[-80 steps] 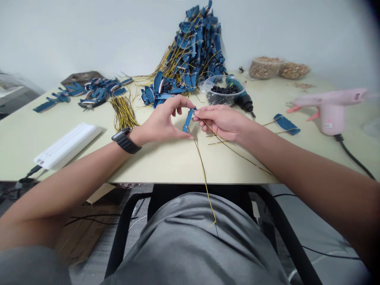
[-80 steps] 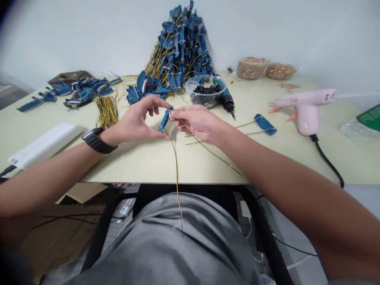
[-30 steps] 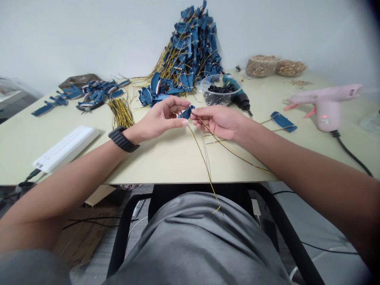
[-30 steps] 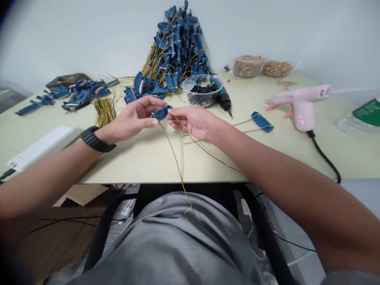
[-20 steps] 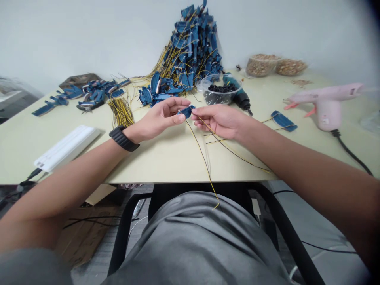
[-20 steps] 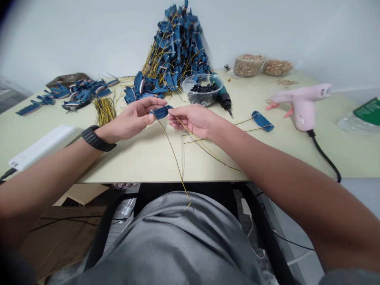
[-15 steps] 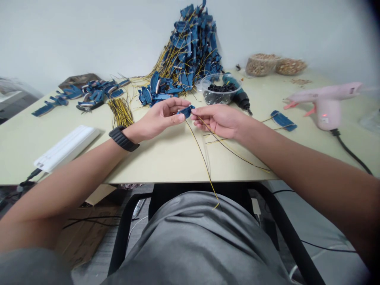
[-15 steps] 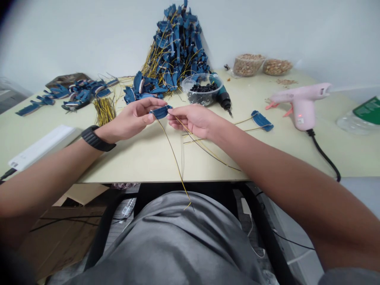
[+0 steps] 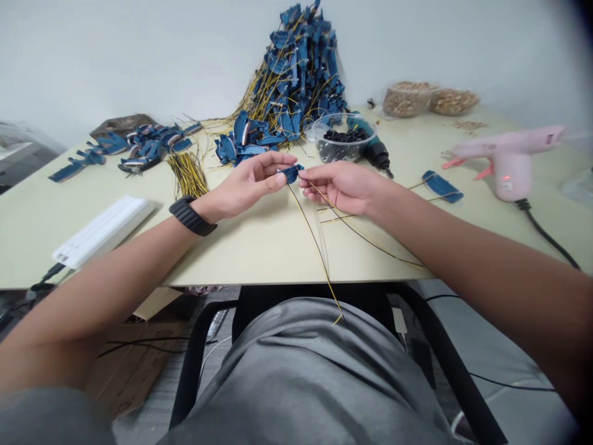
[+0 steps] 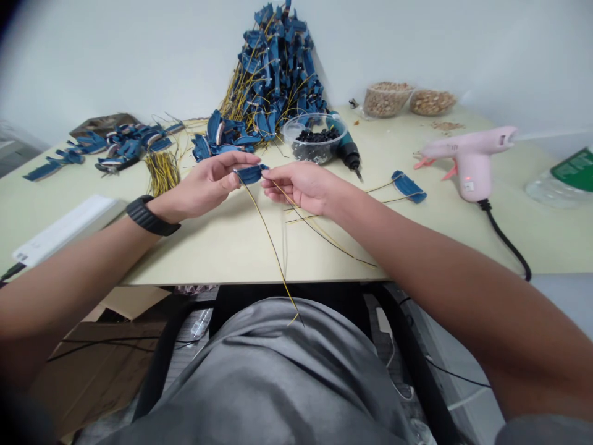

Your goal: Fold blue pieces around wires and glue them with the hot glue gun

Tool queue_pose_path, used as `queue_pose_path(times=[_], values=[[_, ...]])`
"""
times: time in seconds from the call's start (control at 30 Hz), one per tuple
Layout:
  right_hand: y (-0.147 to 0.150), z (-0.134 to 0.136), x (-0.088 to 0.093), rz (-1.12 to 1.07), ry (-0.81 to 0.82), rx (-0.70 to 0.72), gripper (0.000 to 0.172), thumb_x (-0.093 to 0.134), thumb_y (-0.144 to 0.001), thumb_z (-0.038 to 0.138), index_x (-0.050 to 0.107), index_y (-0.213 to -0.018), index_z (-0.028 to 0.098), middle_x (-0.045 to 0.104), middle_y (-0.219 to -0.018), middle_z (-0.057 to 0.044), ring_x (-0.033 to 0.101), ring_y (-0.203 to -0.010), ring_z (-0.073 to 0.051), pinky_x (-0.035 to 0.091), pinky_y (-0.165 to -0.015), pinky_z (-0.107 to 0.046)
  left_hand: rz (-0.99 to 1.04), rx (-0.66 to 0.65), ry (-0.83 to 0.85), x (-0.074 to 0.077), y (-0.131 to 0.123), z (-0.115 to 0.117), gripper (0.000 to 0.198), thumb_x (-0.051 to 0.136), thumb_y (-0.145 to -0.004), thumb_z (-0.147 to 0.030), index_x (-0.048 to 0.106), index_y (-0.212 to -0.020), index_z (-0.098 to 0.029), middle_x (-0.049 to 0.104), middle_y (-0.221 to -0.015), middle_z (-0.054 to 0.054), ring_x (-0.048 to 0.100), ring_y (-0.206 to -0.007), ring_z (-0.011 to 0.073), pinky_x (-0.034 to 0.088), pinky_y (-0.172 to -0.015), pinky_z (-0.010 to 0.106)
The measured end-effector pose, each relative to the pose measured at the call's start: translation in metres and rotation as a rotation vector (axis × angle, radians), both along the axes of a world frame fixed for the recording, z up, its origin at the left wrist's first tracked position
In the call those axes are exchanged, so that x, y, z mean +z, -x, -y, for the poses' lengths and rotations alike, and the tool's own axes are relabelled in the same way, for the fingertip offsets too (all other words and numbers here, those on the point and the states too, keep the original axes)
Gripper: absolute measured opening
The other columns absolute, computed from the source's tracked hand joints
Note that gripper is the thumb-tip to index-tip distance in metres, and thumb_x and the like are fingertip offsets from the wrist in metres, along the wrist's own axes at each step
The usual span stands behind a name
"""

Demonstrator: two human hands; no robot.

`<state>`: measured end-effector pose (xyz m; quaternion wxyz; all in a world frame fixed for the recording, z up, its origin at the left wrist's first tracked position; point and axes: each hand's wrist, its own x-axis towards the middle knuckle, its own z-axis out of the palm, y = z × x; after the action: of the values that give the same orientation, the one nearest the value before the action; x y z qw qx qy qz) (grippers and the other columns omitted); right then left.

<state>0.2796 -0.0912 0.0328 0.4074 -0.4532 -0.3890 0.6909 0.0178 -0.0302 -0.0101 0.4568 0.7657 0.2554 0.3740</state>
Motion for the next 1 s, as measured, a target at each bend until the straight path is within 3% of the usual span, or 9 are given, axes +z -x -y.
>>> queue_pose_path(times=[0.27,0.4,0.53,0.63,0.73,0.83,0.87,0.93,1.0], values=[[-0.002,-0.003,-0.007,0.037,-0.048,0.017,0.04,0.07,-0.123,0.0,0.08,-0.087,0.016,0.082,-0.087,-0.007,0.073,-0.072,-0.01,0.064,-0.068,-0.017,-0.019,-0.034,0.001,0.003,0.001,0.004,0.093,0.122,-0.083,-0.083,0.092,-0.147,-0.023,0.087,-0.162,0.017,0.083,-0.153,0.0374,0.067,-0.134,0.052],[-0.005,-0.006,-0.008,0.159,-0.129,0.012,0.035,0.078,-0.121,0.003,0.083,-0.088,0.015,0.086,-0.093,-0.011,0.077,-0.073,-0.013,0.069,-0.067,-0.021,-0.006,-0.029,0.019,0.002,0.002,0.003,0.092,0.123,-0.083,-0.08,0.092,-0.147,-0.023,0.088,-0.159,0.017,0.083,-0.151,0.0368,0.067,-0.133,0.052],[-0.013,-0.003,0.009,0.428,-0.323,-0.054,0.035,0.082,-0.121,0.009,0.084,-0.087,0.018,0.091,-0.102,-0.014,0.079,-0.071,-0.016,0.07,-0.063,-0.027,0.021,-0.009,0.063,0.001,0.002,0.003,0.09,0.12,-0.086,-0.082,0.093,-0.148,-0.024,0.089,-0.159,0.017,0.085,-0.148,0.0357,0.067,-0.127,0.048],[-0.032,0.021,0.026,0.601,-0.507,-0.152,0.037,0.079,-0.122,0.011,0.085,-0.087,0.02,0.093,-0.106,-0.011,0.081,-0.071,-0.016,0.07,-0.065,-0.028,0.052,0.019,0.088,0.003,0.002,0.006,0.088,0.12,-0.086,-0.084,0.095,-0.146,-0.025,0.09,-0.162,0.017,0.085,-0.146,0.0341,0.066,-0.125,0.045],[-0.073,0.061,0.024,0.776,-0.743,-0.339,0.029,0.081,-0.115,0.009,0.087,-0.09,0.023,0.089,-0.091,-0.006,0.078,-0.067,-0.018,0.064,-0.063,-0.03,0.077,0.031,0.108,0.004,0.003,0.009,0.082,0.118,-0.089,-0.084,0.098,-0.143,-0.026,0.092,-0.154,0.016,0.086,-0.138,0.0321,0.066,-0.118,0.043],[-0.13,0.096,0.003,1.13,-1.044,-0.598,0.025,0.084,-0.099,0.005,0.092,-0.085,0.024,0.078,-0.071,-0.001,0.069,-0.061,-0.019,0.053,-0.068,-0.036,0.127,0.021,0.135,0.001,0.004,0.009,0.072,0.114,-0.097,-0.081,0.1,-0.142,-0.026,0.094,-0.143,0.014,0.087,-0.127,0.0289,0.067,-0.11,0.042],[-0.15,0.103,-0.005,1.228,-1.058,-0.701,0.026,0.084,-0.095,0.004,0.087,-0.079,0.024,0.074,-0.067,-0.001,0.068,-0.062,-0.02,0.05,-0.068,-0.037,0.146,0.012,0.145,0.0,0.004,0.008,0.069,0.112,-0.099,-0.08,0.102,-0.142,-0.027,0.094,-0.141,0.013,0.086,-0.122,0.027,0.067,-0.107,0.041],[-0.186,0.11,-0.017,1.447,-0.867,-1.017,0.043,0.085,-0.08,-0.006,0.061,-0.063,0.026,0.052,-0.056,0.003,0.05,-0.056,-0.018,0.04,-0.065,-0.041,0.177,-0.014,0.169,-0.005,0.005,0.006,0.064,0.109,-0.103,-0.08,0.104,-0.142,-0.03,0.094,-0.141,0.011,0.084,-0.112,0.0224,0.067,-0.101,0.037],[-0.213,0.111,-0.023,1.59,-0.587,-1.213,0.062,0.086,-0.068,-0.013,0.042,-0.062,0.03,0.043,-0.058,0.006,0.043,-0.059,-0.017,0.048,-0.072,-0.043,0.204,-0.044,0.195,-0.008,0.005,0.005,0.062,0.108,-0.104,-0.082,0.105,-0.142,-0.032,0.095,-0.143,0.01,0.083,-0.107,0.0195,0.067,-0.099,0.033]])
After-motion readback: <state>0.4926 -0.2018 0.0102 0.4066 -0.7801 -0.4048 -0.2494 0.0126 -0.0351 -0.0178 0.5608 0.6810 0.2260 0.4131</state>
